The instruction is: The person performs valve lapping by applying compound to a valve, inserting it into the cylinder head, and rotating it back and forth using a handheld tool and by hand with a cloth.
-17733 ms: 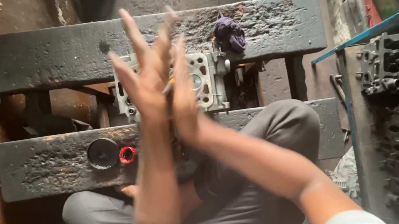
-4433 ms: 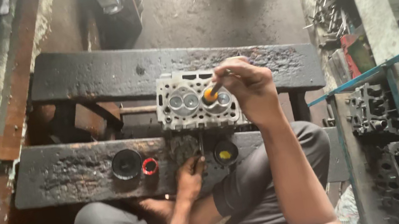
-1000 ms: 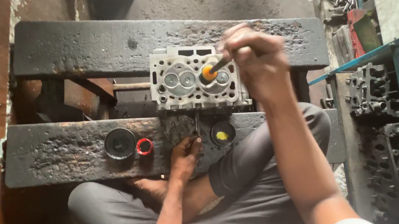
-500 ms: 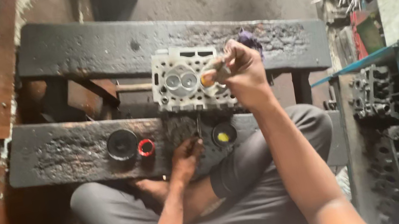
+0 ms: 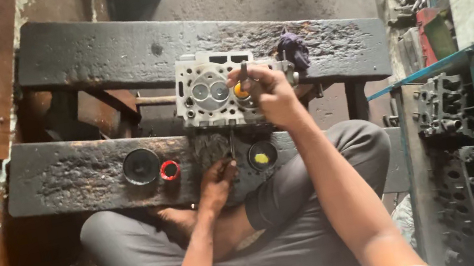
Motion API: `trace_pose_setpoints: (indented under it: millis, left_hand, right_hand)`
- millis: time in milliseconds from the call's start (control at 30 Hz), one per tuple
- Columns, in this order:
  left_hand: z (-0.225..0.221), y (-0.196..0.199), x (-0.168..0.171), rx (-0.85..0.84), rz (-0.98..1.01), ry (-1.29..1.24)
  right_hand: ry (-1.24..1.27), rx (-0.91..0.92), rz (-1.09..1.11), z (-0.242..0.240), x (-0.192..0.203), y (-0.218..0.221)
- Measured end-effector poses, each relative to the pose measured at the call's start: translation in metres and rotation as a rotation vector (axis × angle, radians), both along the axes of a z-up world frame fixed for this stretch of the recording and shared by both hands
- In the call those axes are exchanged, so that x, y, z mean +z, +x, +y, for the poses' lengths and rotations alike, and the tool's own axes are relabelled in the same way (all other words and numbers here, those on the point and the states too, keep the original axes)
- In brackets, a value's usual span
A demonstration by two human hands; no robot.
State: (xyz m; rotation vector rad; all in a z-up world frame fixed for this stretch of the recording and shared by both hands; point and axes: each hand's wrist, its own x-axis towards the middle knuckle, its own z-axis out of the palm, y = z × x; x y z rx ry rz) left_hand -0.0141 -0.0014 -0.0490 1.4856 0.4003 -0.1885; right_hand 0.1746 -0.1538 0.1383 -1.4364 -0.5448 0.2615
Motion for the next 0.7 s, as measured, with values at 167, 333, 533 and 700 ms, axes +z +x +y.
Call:
trace_pose_setpoints:
  millis: [167,333,533,700]
  left_hand:
    - [0.006,0.001,0.042,0.071,-0.150,0.102]
    - [0.037,-0.007,0.113,0.136,-0.152,0.705]
    - [0.097,-0.031,0.135,0.332,-0.023,0.886]
    - [0.114,-0.041,0.117,0.347,0.049,0.816]
  right_hand:
    - [0.065,-0.150,0.045,0.015,-0.012,0.013]
    - [-0.342,-0.352,-0.158,0.015,0.012,0.007]
    - [-0.405,-0.322,-0.366,0.014,0.024,-0.015]
    - [-0.392,-0.281,-0.497,0.013,0.017,-0.019]
